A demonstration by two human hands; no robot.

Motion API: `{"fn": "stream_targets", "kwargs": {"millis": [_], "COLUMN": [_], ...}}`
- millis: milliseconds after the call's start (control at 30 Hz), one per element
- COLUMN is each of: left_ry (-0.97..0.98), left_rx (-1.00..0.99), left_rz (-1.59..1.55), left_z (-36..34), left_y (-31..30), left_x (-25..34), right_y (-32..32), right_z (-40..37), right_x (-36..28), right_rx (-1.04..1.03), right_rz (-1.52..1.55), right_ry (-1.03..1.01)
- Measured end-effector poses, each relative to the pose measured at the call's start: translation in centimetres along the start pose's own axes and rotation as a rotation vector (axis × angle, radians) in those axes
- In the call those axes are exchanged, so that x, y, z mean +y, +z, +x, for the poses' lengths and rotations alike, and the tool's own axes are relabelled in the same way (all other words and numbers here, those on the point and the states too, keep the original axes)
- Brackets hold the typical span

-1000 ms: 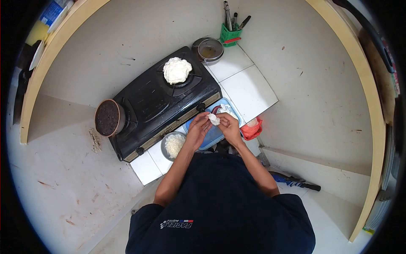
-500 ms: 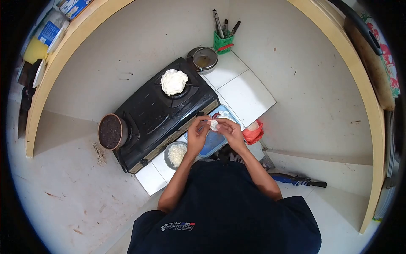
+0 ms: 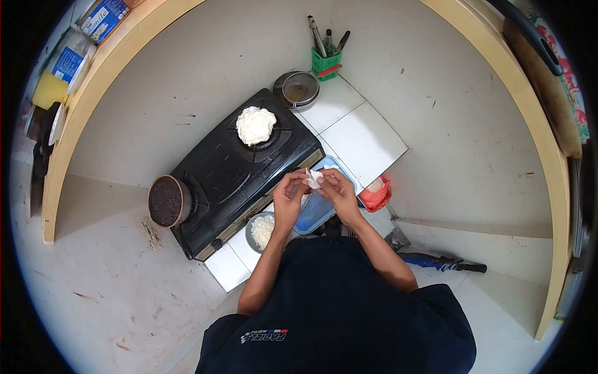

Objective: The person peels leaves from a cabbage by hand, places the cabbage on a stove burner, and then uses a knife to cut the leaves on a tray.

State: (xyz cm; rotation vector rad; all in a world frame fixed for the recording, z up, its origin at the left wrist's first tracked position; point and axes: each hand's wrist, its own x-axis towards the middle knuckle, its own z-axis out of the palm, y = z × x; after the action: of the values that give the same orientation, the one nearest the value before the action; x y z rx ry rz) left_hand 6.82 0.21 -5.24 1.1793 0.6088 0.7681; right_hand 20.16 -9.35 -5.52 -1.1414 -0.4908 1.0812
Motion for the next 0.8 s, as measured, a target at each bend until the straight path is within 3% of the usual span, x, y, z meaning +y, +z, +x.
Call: {"fn": "stream_targets", "kwargs": {"millis": [300,433,500,733,800], "left_ry": [0.177,0.155,0.132,0.08,0.014], "left_rx": [0.078,0.076,0.077,0.116,0.166], "left_rz": [0.381,0.35,0.287,0.346,0.092], "left_z": [0.0,0.0,-0.1,-0.6,-0.7], "left_y": [1.3,0.7,0.6,0.3,0.6], "left_x": [2.2,2.2,2.1,1.2,1.1], "right_y": [0.2,0.0,0.2,0.9,0.9], "right_z": [0.3,0.4,0.3,0.1,0.2], "right_x": [0.7,0.5,0.0,-0.9,-0.6], "right_rx": [-0.047,-0.056,-0.085,-0.125,-0.133], "right_rz": [0.162,0.15,-0.003,-0.013,-0.028], "right_ry": [0.033,0.066,0.021,-0.076,-0.106]}}
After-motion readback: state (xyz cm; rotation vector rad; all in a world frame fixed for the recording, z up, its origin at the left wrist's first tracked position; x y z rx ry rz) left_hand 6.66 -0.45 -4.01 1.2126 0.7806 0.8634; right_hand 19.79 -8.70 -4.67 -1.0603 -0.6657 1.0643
